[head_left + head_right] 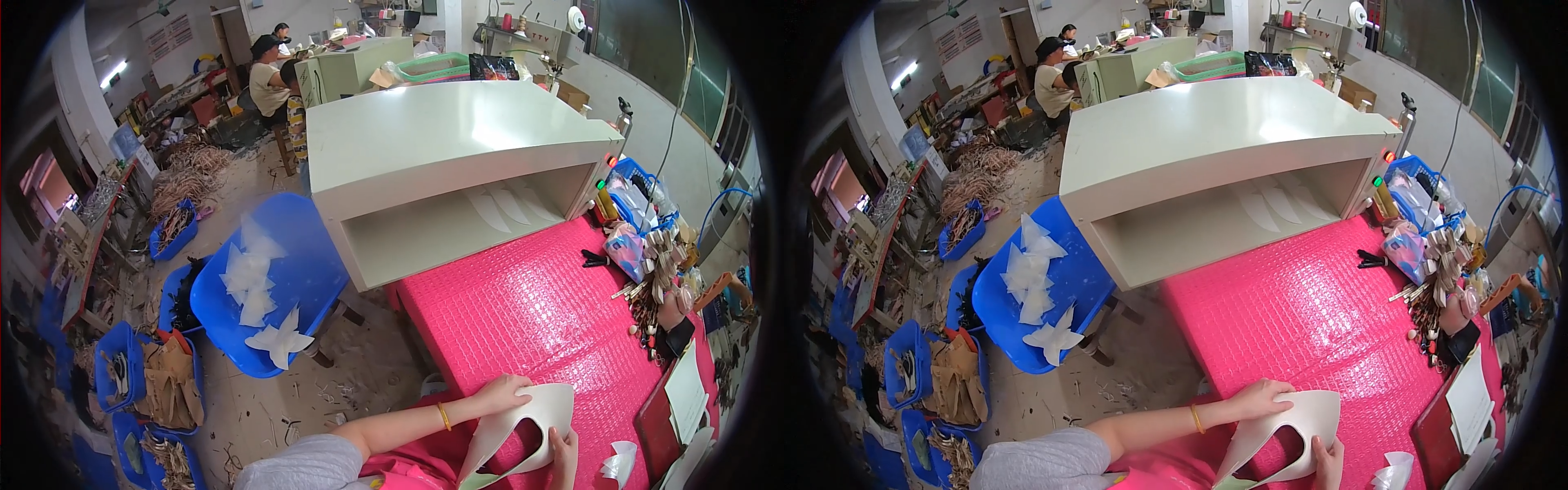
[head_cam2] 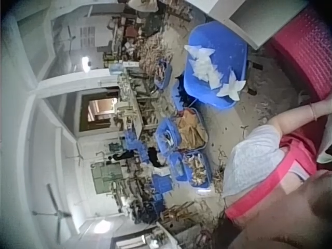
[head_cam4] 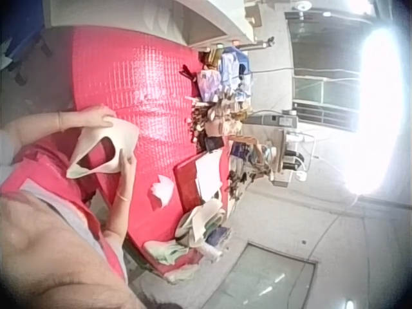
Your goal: Manually assembling and reinforcing leather or synthetic upper components for a shoe.
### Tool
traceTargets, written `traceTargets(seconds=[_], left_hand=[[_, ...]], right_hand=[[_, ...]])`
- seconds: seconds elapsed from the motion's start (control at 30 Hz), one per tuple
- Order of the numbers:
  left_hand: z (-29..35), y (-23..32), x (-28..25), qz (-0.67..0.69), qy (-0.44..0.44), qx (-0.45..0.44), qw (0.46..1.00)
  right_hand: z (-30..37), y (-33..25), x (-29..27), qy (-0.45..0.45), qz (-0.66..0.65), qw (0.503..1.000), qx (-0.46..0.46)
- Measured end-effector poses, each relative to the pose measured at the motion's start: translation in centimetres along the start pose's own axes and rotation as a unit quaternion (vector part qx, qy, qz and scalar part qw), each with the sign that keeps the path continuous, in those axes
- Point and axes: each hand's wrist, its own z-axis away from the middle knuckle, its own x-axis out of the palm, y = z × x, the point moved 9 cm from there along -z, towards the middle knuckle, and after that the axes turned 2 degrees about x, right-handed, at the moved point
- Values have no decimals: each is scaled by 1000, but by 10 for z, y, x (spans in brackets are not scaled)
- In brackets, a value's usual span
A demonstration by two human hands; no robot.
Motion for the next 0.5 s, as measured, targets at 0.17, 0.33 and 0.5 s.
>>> traceTargets(seconds=[0.17,0.33,0.5], left_hand=[[-1,1,-1,4,8,2,1000],[-2,0,-4,0,6,-9,1000],[-2,1,-3,-1,7,-8,1000]], right_hand=[[2,-10,6,-6,3,1000,-7],[-1,-9,5,-5,-1,1000,-7],[-3,-8,5,-16,1,1000,-20]])
